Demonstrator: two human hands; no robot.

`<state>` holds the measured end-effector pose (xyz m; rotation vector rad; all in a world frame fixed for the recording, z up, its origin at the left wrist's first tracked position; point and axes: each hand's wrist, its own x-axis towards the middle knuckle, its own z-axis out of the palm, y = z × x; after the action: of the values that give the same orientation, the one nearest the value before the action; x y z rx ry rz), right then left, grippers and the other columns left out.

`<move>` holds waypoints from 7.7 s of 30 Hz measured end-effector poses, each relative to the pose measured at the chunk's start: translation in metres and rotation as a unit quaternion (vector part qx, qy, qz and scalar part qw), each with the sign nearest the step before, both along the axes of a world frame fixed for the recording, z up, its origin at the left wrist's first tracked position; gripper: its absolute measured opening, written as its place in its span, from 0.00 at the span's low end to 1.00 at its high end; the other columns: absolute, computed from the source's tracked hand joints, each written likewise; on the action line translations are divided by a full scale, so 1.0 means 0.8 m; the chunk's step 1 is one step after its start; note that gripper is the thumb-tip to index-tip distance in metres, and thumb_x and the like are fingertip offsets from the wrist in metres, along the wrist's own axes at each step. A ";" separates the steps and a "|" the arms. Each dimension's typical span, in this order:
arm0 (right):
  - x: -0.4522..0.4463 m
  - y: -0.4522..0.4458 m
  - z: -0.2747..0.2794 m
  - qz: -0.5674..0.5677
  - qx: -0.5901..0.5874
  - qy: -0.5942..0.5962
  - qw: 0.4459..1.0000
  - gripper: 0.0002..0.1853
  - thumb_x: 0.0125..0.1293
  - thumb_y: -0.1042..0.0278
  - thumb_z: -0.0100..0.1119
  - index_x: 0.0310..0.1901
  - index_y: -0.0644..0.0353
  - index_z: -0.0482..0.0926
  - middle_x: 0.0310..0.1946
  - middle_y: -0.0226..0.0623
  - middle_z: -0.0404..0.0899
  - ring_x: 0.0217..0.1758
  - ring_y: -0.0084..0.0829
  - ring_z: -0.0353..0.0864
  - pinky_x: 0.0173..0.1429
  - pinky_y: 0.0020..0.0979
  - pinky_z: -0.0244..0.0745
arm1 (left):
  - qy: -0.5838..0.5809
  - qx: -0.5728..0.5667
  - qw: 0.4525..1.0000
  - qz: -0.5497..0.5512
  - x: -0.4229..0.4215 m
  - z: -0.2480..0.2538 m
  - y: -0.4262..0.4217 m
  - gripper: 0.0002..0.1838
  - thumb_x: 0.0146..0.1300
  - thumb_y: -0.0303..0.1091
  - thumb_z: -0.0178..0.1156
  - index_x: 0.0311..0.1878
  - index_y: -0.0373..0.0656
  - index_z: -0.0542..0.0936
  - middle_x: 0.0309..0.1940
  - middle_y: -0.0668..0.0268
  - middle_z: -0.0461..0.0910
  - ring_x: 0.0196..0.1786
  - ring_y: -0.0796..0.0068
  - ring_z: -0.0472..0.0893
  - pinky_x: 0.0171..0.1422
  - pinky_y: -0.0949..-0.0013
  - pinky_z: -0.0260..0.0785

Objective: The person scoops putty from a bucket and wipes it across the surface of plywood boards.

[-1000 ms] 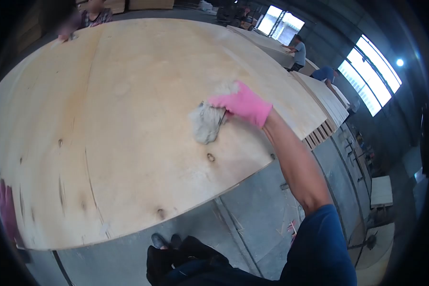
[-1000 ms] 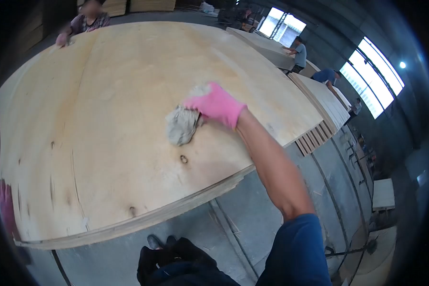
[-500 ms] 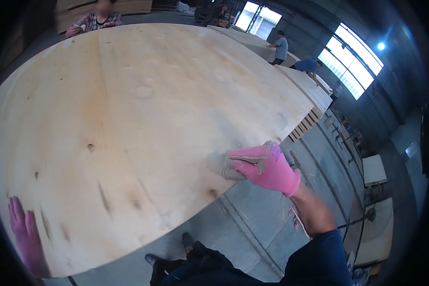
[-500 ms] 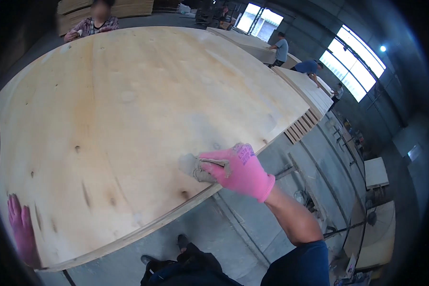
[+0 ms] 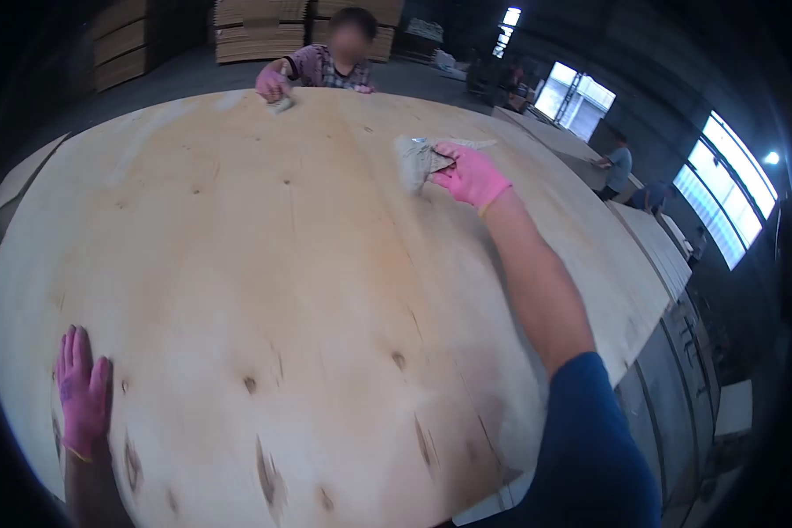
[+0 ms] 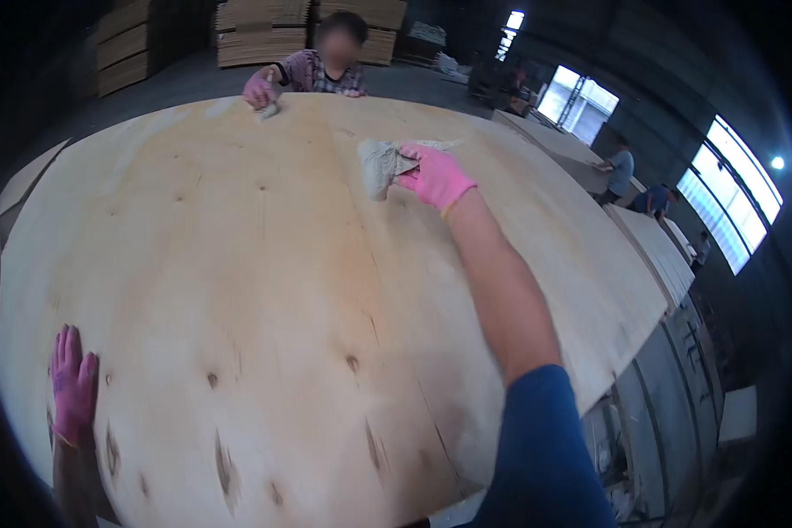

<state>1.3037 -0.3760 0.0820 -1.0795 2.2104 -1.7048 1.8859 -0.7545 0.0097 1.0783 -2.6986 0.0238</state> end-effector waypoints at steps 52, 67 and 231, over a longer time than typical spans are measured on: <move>0.658 0.116 0.021 -0.129 0.347 0.047 0.928 0.16 0.60 0.61 0.68 0.48 0.60 0.87 0.26 0.41 0.85 0.29 0.24 0.83 0.38 0.28 0.77 | -0.025 -0.005 0.998 -0.059 0.221 -0.002 -0.088 0.33 0.77 0.46 0.45 0.76 0.34 0.59 0.78 0.47 0.54 0.82 0.52 0.49 0.83 0.58 0.39; 0.567 -0.133 0.030 -0.113 -0.053 -0.152 0.980 0.12 0.65 0.67 0.65 0.45 0.67 0.84 0.38 0.36 0.85 0.38 0.27 0.85 0.42 0.31 0.82 | -0.050 -0.159 0.974 -0.151 0.400 -0.053 -0.474 0.26 0.80 0.40 0.42 0.74 0.34 0.61 0.78 0.50 0.56 0.80 0.52 0.52 0.83 0.58 0.43; 1.215 -0.680 0.063 0.026 0.323 0.165 0.931 0.15 0.63 0.62 0.66 0.49 0.56 0.88 0.26 0.40 0.87 0.26 0.28 0.86 0.35 0.28 0.78 | 0.177 0.242 0.932 -0.203 0.795 0.058 -0.774 0.30 0.70 0.26 0.45 0.74 0.30 0.60 0.78 0.49 0.52 0.81 0.57 0.51 0.82 0.61 0.44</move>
<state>2.2754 -0.9203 0.1320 -1.2700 2.6122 -0.6875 2.5221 -1.3741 0.0560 0.5256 -2.5794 -0.8581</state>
